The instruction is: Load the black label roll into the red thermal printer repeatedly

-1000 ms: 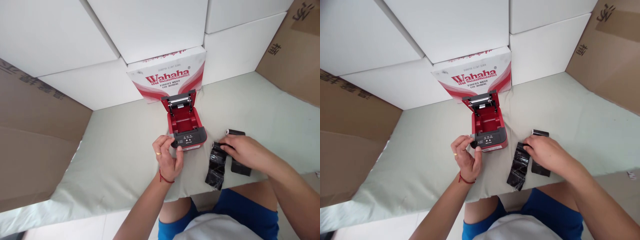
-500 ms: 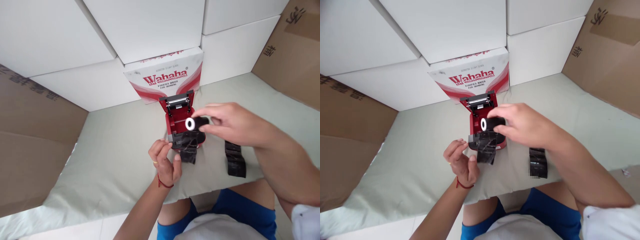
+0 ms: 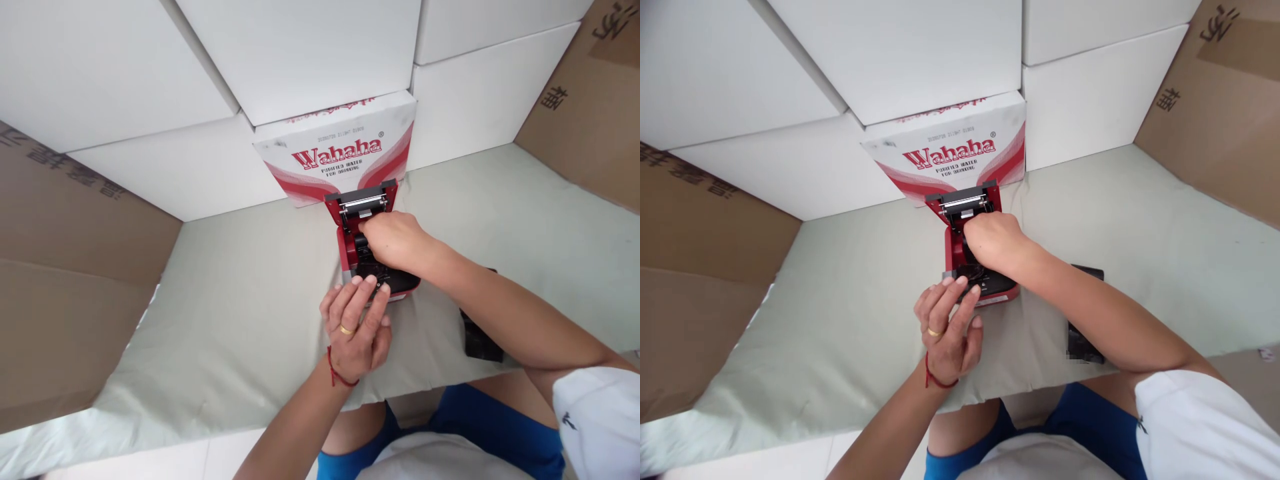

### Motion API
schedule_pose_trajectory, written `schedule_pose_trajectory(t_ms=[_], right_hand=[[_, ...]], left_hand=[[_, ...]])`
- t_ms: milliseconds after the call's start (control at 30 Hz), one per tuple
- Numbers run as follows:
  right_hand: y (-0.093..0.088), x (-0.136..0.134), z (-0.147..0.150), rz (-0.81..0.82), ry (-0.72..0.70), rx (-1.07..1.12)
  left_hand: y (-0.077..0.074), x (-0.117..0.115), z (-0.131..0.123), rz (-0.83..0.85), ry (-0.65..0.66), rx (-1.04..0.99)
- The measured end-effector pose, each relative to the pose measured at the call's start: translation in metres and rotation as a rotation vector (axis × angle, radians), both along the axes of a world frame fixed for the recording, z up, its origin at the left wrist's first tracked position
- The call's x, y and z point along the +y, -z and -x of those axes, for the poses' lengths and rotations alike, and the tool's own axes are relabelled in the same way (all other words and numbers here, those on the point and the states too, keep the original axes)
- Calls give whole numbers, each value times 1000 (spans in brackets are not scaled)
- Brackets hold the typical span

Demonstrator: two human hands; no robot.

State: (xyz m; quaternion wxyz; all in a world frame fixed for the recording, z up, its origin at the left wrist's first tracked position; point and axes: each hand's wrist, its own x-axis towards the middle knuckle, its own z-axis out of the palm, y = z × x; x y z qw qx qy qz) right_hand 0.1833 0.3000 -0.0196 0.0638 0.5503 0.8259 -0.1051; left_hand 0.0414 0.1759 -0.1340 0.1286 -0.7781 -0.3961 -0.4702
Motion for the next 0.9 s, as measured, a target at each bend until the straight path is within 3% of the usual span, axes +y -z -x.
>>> schedule_pose_trajectory(t_ms=[167, 300, 367, 467, 533, 667, 767, 900], right_hand=[[4, 3, -1, 3, -12, 1], [-14, -12, -11, -13, -142, 179], [-27, -19, -18, -106, -165, 351], [-39, -16, -26, -354, -38, 467], [-34, -6, -31, -452, 2, 456], [-13, 9, -39, -418, -100, 463], [-6, 3, -45, -411, -157, 501], [-11, -16, -53, -383, -182, 519]], left_hand=[[-2, 3, -3, 99, -16, 29], [-2, 3, -2, 46, -27, 56], [-1, 2, -1, 16, -53, 52], [0, 1, -4, -12, -87, 44], [-1, -1, -9, -21, -106, 47], [-11, -9, -19, -21, -168, 99], [-22, -16, -24, 3, -210, 150], [-35, -22, -31, 149, -190, 255]])
